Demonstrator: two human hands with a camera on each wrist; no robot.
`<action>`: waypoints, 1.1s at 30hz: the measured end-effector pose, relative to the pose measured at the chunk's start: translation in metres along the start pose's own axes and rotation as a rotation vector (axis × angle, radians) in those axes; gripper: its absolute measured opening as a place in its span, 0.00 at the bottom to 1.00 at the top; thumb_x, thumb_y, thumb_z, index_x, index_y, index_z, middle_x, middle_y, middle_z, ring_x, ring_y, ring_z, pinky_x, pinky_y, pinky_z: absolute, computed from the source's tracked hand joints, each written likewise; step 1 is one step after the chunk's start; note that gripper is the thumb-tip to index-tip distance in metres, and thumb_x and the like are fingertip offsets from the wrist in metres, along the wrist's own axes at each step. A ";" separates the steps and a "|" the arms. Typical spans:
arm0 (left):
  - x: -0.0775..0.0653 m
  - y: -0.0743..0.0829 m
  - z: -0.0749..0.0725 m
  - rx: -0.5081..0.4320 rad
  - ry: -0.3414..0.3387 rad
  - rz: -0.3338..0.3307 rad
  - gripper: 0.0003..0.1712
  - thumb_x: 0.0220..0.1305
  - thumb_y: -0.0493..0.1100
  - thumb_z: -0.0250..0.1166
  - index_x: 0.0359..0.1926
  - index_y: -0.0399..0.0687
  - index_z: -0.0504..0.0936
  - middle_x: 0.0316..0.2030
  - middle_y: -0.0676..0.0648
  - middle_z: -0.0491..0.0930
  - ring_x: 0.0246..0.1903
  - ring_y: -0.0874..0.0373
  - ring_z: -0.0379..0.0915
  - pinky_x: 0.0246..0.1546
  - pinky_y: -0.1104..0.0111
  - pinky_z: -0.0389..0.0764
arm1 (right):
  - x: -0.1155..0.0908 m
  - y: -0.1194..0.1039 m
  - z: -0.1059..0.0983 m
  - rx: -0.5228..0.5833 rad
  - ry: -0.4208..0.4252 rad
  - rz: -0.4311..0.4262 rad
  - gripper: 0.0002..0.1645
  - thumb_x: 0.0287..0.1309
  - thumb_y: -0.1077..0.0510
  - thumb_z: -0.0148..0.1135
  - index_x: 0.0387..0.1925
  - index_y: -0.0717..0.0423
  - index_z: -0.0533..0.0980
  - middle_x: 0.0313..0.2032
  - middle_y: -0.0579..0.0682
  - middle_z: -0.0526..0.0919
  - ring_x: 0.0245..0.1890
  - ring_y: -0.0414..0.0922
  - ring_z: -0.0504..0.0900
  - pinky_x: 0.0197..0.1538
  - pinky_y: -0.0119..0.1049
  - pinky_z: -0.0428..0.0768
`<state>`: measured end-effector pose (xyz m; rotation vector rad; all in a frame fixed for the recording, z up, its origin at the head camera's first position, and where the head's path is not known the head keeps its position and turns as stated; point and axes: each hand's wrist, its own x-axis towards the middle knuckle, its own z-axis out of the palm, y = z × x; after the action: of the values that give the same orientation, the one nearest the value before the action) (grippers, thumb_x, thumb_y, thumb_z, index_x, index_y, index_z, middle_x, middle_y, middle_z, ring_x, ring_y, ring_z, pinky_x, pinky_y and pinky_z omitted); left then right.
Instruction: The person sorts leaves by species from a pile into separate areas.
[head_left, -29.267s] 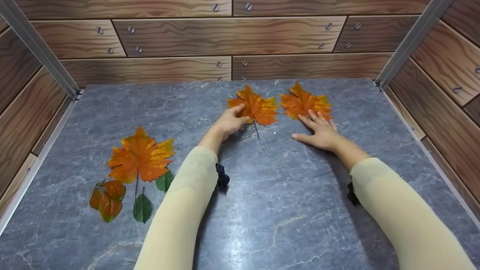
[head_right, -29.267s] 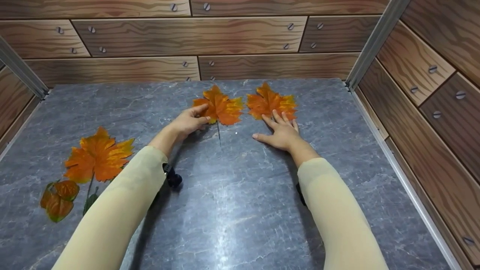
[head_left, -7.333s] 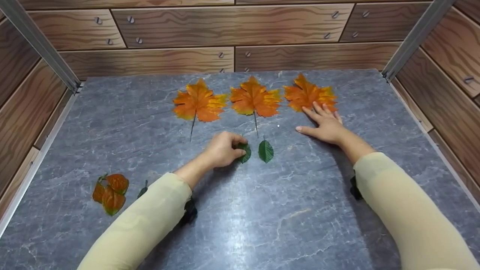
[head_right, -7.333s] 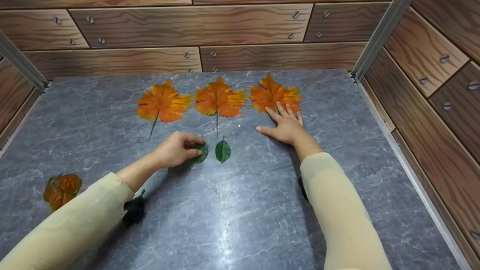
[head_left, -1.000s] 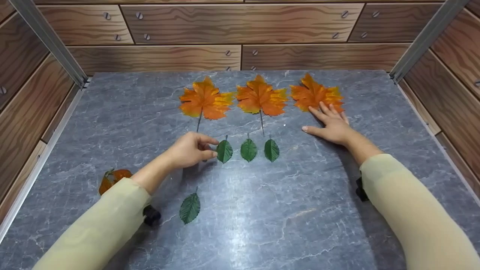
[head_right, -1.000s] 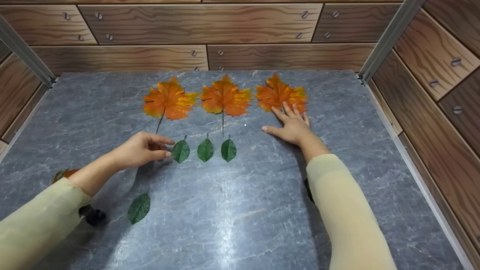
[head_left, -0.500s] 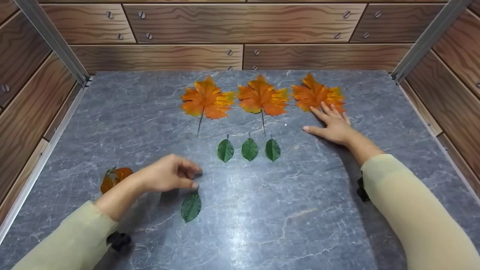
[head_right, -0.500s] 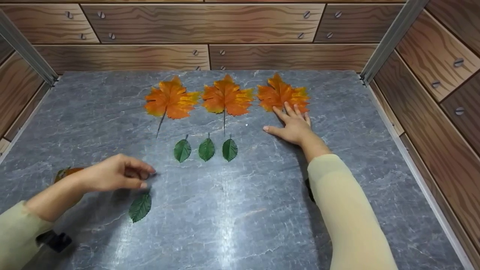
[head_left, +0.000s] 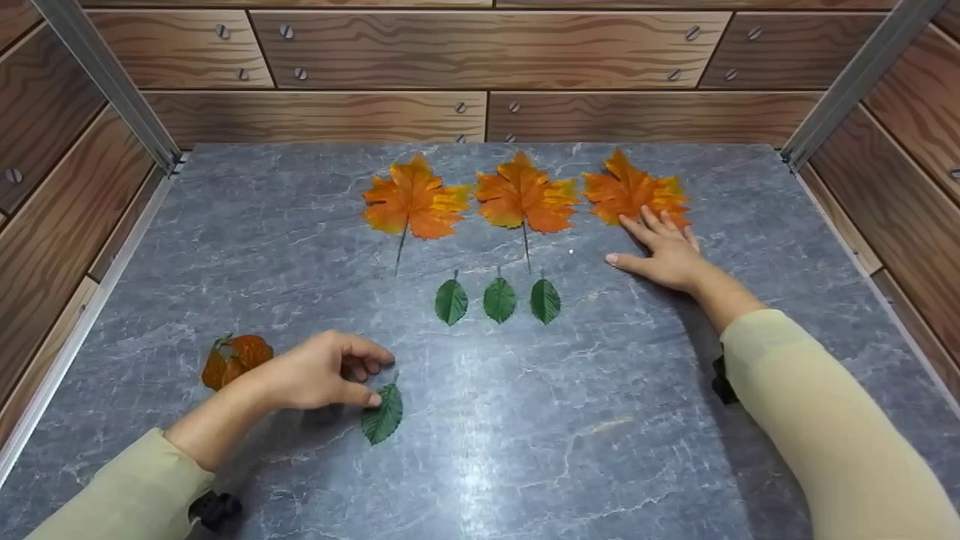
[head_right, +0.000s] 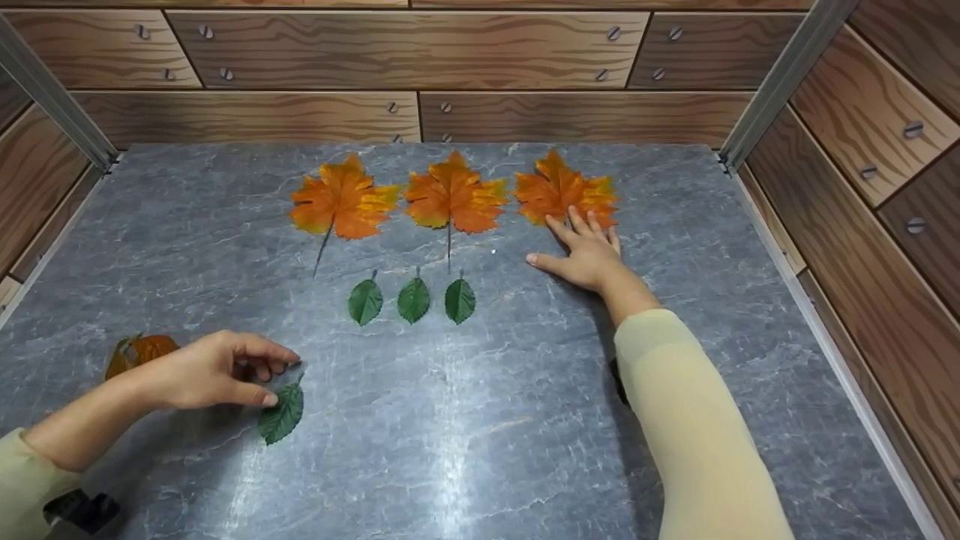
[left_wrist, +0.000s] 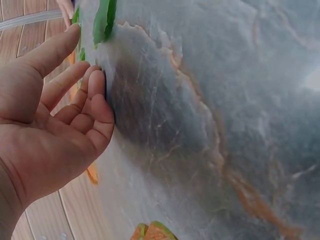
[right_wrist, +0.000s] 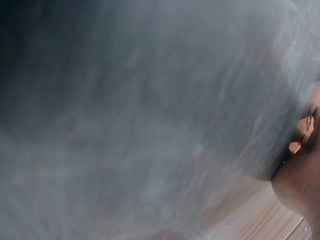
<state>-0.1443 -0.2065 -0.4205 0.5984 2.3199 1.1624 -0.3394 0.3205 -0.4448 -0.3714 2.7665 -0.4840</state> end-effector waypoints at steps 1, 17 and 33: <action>0.000 0.000 0.001 0.012 0.002 0.005 0.29 0.62 0.42 0.80 0.62 0.35 0.85 0.49 0.44 0.85 0.48 0.50 0.80 0.52 0.60 0.82 | 0.000 0.000 0.000 0.004 0.000 0.000 0.61 0.68 0.18 0.48 0.87 0.42 0.42 0.84 0.58 0.28 0.82 0.65 0.24 0.73 0.72 0.22; 0.000 -0.006 0.012 0.115 0.029 0.079 0.34 0.55 0.46 0.84 0.62 0.42 0.86 0.43 0.49 0.80 0.42 0.55 0.73 0.43 0.67 0.76 | -0.001 -0.001 0.002 0.001 0.007 0.004 0.61 0.68 0.17 0.49 0.87 0.42 0.44 0.84 0.59 0.29 0.82 0.64 0.24 0.74 0.71 0.22; 0.003 -0.004 0.013 0.180 0.039 0.079 0.30 0.53 0.42 0.84 0.58 0.48 0.86 0.42 0.51 0.77 0.39 0.56 0.71 0.41 0.66 0.75 | -0.002 -0.002 0.001 -0.001 0.013 0.009 0.61 0.68 0.17 0.49 0.87 0.42 0.43 0.85 0.58 0.30 0.82 0.64 0.24 0.75 0.71 0.23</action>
<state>-0.1393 -0.1988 -0.4309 0.7443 2.4715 1.0145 -0.3364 0.3194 -0.4448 -0.3574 2.7797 -0.4851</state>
